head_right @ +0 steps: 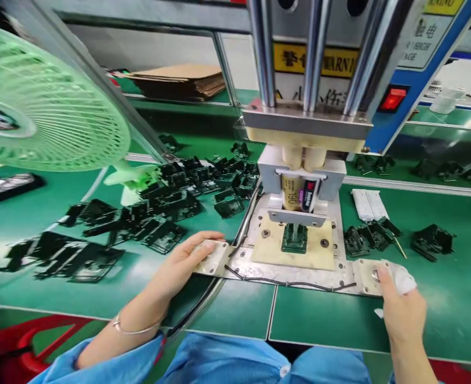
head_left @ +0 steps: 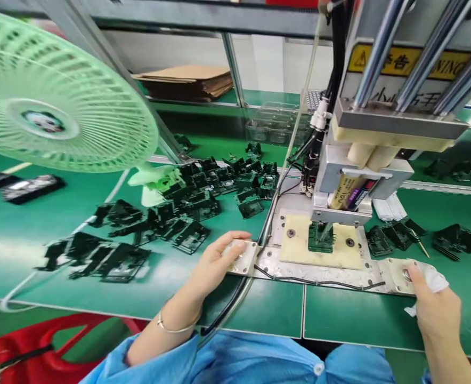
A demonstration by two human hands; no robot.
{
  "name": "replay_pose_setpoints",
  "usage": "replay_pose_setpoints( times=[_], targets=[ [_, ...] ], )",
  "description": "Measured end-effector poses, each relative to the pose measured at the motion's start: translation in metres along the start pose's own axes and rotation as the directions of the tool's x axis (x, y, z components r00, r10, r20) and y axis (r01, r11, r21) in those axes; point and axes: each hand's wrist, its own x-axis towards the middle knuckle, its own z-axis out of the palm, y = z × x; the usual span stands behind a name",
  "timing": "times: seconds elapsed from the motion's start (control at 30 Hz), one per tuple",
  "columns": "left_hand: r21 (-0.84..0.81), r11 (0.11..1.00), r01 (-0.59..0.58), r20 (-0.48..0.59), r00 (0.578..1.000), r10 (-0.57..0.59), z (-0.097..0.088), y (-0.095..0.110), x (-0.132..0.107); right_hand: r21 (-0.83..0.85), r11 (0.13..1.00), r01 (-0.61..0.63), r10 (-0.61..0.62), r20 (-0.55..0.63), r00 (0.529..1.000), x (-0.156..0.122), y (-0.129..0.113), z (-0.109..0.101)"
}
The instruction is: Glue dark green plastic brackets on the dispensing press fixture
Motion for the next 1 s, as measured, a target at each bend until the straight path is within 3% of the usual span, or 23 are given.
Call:
replay_pose_setpoints(
  times=[0.1, 0.23, 0.47, 0.87, 1.0],
  targets=[
    [-0.031, 0.999, 0.029, -0.004, 1.000, -0.030, -0.002, -0.002, 0.001, 0.029, 0.997, -0.074, 0.075, -0.018, 0.997, -0.003, -0.009, 0.002],
    [-0.007, 0.997, 0.077, -0.012, 0.997, -0.077, -0.001, 0.000, 0.002, 0.056, 0.998, -0.032, 0.031, 0.015, 0.999, -0.005, -0.015, 0.003],
    [0.005, 0.993, 0.122, -0.039, 0.992, -0.122, 0.001, 0.006, -0.003, 0.040, 0.997, -0.064, 0.064, 0.003, 0.998, -0.008, -0.018, 0.000],
    [-0.150, 0.975, 0.161, -0.130, 0.975, -0.181, 0.008, 0.002, -0.005, 0.048, 0.995, -0.092, 0.090, 0.031, 0.995, -0.013, -0.021, -0.001],
    [-0.041, 0.987, 0.158, -0.069, 0.985, -0.160, 0.000, 0.005, -0.003, 0.021, 0.989, -0.150, 0.149, 0.031, 0.988, -0.013, -0.019, -0.002]
  ],
)
